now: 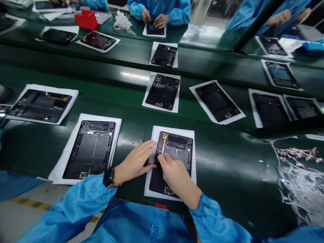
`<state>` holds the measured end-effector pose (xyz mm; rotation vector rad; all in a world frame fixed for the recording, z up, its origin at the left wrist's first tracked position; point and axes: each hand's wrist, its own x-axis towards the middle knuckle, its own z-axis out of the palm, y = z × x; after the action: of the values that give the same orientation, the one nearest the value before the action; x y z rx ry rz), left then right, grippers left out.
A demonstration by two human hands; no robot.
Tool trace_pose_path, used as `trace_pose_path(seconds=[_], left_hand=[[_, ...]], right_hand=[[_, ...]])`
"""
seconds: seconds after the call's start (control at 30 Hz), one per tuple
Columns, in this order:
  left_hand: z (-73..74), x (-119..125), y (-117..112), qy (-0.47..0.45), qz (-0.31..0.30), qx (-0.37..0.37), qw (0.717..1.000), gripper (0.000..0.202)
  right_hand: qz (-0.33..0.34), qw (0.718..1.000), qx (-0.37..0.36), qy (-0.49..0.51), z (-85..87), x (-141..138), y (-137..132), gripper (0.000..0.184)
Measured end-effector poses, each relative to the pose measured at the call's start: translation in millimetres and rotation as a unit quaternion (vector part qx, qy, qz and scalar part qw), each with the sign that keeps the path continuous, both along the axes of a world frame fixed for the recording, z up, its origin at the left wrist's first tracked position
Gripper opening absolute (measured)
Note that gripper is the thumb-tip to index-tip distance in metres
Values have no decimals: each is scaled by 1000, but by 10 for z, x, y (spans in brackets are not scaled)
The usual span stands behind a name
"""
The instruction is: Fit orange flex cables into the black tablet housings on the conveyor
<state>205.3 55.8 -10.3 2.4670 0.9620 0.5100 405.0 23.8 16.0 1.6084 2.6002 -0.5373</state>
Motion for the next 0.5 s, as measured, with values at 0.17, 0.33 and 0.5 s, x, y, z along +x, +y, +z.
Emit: trace_pose_path(seconds=[0.17, 0.33, 0.5], left_hand=[[-90, 59, -25, 8, -2, -20, 1000, 86], [-102, 63, -26, 16, 1, -33, 999, 89], [-58, 54, -23, 33, -2, -42, 999, 85]], right_hand=[[-15, 1000, 15, -5, -24, -42, -15, 19], [-26, 998, 35, 53, -72, 26, -77, 18], [-46, 984, 86, 150, -117, 54, -123, 16]])
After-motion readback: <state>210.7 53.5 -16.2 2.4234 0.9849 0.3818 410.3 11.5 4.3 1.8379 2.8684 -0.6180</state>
